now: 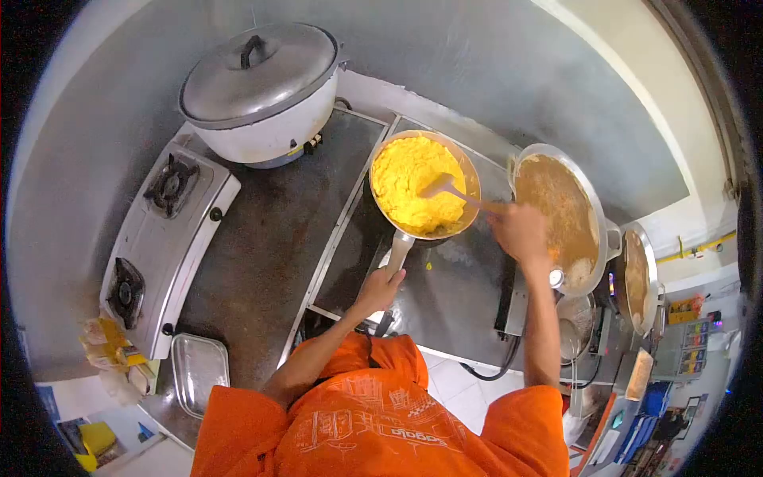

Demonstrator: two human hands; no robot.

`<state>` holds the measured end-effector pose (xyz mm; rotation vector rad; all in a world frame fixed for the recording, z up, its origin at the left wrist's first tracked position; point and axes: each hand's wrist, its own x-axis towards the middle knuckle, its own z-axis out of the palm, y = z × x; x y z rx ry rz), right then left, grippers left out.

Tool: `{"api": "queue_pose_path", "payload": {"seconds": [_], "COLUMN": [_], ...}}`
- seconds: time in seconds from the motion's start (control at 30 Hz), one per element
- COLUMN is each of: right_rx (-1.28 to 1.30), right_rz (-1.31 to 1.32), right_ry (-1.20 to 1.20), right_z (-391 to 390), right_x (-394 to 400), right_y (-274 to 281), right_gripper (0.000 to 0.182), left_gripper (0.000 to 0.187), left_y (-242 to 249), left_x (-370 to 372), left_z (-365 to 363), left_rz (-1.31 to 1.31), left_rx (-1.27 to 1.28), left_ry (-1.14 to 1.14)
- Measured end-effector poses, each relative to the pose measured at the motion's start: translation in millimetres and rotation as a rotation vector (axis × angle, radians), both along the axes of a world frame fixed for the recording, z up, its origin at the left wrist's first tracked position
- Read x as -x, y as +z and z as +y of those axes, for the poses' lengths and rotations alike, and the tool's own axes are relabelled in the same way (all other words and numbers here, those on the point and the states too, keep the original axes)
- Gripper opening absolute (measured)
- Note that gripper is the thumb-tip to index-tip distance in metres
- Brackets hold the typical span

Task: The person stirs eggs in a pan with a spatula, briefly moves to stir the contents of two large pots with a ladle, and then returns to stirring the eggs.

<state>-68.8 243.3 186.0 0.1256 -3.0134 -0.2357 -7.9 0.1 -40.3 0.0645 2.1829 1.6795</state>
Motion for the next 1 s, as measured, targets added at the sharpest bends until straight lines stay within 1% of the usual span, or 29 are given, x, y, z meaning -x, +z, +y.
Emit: {"api": "queue_pose_path", "payload": {"seconds": [0.03, 0.07, 0.13, 0.17, 0.23, 0.27, 0.3, 0.33, 0.4, 0.47, 0.5, 0.53, 0.57, 0.63, 0.7, 0.77, 0.8, 0.87, 0.9, 0.93, 0.97, 1.0], "right_rx": [0.062, 0.049, 0.074, 0.068, 0.038, 0.021, 0.004, 0.003, -0.122, -0.072, -0.054, -0.037, -0.046, 0.179, 0.189, -0.009, -0.008, -0.004, 0.002, -0.044, -0.096, -0.083], "right_rz": [-0.023, -0.03, -0.211, -0.206, -0.004, 0.025, 0.05, 0.045, 0.029, -0.115, -0.172, -0.23, -0.234, -0.699, -0.29, -0.138, -0.141, -0.125, -0.113, -0.165, -0.219, -0.169], "right_ry": [-0.026, -0.014, -0.019, -0.007, 0.084, 0.073, 0.058, 0.05, 0.084, 0.054, 0.097, 0.14, 0.152, 0.017, 0.389, 0.157, 0.148, 0.015, 0.0, 0.038, 0.087, 0.123], "right_z": [3.4, 15.4, 34.2, 33.0, 27.3, 15.4, 6.8, 5.8, -3.9, -9.2, -0.1, 9.3, 12.3, 14.2, -10.9, -64.4, -68.9, -72.3, -68.6, -63.7, -60.1, -56.9], "right_x": [-13.9, -20.0, -23.3, -13.3, 6.7, 19.4, 33.1, 38.3, 39.4, 24.7, 20.2, 17.3, 17.4, 20.6, 7.6, 0.7, 8.1, 35.9, 33.2, 30.3, 27.2, 12.2], "right_y": [21.8, 23.4, 21.9, 1.9, -61.8, -74.0, -78.9, -71.4, -36.8, 18.0, 36.9, 47.9, 46.9, 31.7, -25.8, -57.9, -64.9, -66.4, -57.8, -40.5, -22.6, -9.8], "right_gripper": [0.017, 0.017, 0.021, 0.021, 0.021, 0.021, 0.02, 0.02, 0.021, 0.021, 0.021, 0.021, 0.021, 0.021, 0.018, 0.012, 0.012, 0.013, 0.013, 0.013, 0.013, 0.014], "left_gripper": [0.038, 0.038, 0.039, 0.039, 0.041, 0.041, 0.041, 0.04, 0.041, 0.042, 0.043, 0.043, 0.043, 0.043, 0.045, 0.048, 0.047, 0.053, 0.053, 0.047, 0.044, 0.044], "left_y": [-1.5, -0.8, 1.6, -1.6, -19.8, -13.7, -1.5, 8.4, 18.6, 16.8, 9.6, 4.3, -0.6, -4.6, 3.8, -0.4, -11.6, 41.9, 23.0, -14.4, -33.8, -29.0], "left_x": [0.3, -0.3, 0.4, 2.4, 0.6, -1.8, -2.7, -2.5, -3.3, -2.2, -0.8, -0.3, -1.2, -1.5, -1.2, -7.1, -6.2, 1.3, -0.2, -3.3, -1.1, 2.4], "left_z": [1.1, 1.2, -1.3, -1.1, 3.9, 3.1, 0.5, -1.3, -2.2, -4.1, -3.8, -3.1, -1.3, -0.3, -3.3, 0.7, 2.6, -11.6, -6.5, 3.2, 8.4, 7.0], "left_rz": [0.023, 0.016, -0.142, -0.137, 0.235, 0.228, 0.072, -0.078, -0.121, -0.166, -0.073, 0.019, 0.015, 0.092, 0.085, 0.056, 0.031, -0.158, -0.146, 0.07, 0.283, 0.286], "left_rx": [0.008, -0.005, -0.051, -0.056, -0.012, -0.015, -0.048, -0.077, -0.054, -0.045, -0.008, 0.031, 0.023, -0.012, -0.015, -0.02, 0.013, 0.088, 0.095, 0.135, 0.168, 0.161], "left_ry": [0.021, 0.033, -0.003, 0.009, 0.026, 0.024, 0.022, 0.018, 0.016, 0.039, 0.01, -0.016, -0.004, 0.014, 0.052, 0.075, 0.061, -0.065, -0.08, 0.012, 0.116, 0.131]}}
